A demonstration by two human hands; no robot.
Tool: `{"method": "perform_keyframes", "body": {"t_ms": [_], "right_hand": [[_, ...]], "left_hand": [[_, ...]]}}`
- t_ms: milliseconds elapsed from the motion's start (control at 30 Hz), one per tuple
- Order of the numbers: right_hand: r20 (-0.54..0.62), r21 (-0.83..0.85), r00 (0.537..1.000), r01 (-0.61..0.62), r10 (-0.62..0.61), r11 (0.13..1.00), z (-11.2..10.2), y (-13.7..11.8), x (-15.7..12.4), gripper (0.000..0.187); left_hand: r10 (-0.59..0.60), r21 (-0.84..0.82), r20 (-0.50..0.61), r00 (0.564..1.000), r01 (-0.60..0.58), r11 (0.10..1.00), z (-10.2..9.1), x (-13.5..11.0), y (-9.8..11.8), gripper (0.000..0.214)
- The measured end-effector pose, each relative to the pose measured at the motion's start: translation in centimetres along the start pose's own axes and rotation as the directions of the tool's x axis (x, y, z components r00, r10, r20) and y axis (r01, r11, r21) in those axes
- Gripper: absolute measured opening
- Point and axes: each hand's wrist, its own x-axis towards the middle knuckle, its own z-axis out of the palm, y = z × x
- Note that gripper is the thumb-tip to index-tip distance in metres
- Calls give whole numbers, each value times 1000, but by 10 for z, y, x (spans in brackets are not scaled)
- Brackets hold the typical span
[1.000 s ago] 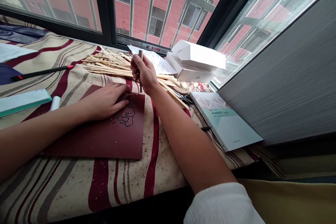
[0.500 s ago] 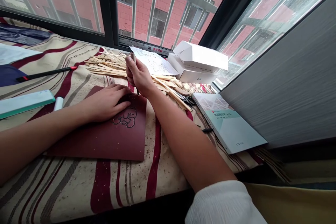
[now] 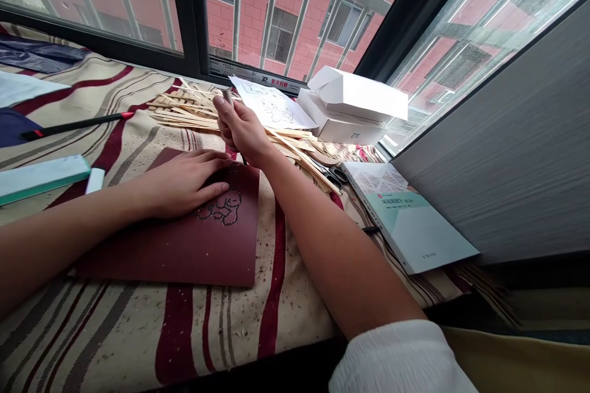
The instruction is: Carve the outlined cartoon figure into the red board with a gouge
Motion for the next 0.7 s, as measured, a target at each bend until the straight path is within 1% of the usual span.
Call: {"method": "perform_keyframes", "body": {"t_ms": [167,267,333,433,567,633,700], "right_hand": [[-22,18,998,-51,51,999,2,-6,-4,45],[-46,24,999,-24,25,999,5,-5,-6,43],[-38,25,999,-1,2,1000,5,-3,-5,43],[22,46,1000,-1,0,999,2,0,-5,45],[147,68,986,-93,82,993,-4,-1,-3,52],[171,64,978,-135,123,989,-4,-2,-2,54],[166,43,973,-166,157,985,-2,0,2,52]], "left_hand": [[-9,5,4,1000,9,1000,2,1,1,64],[-11,3,5,1000,11,1000,3,1,1,63],[-12,-5,7,1000,12,1000,3,0,0,63],[-4,-19,0,1000,4,1000,3,0,0,67],[-10,-50,-29,1000,9,999,3,0,1,71],[-15,-60,-28,999,13,998,3,0,1,71],[-16,-57,-25,1000,14,998,3,0,2,70]]}}
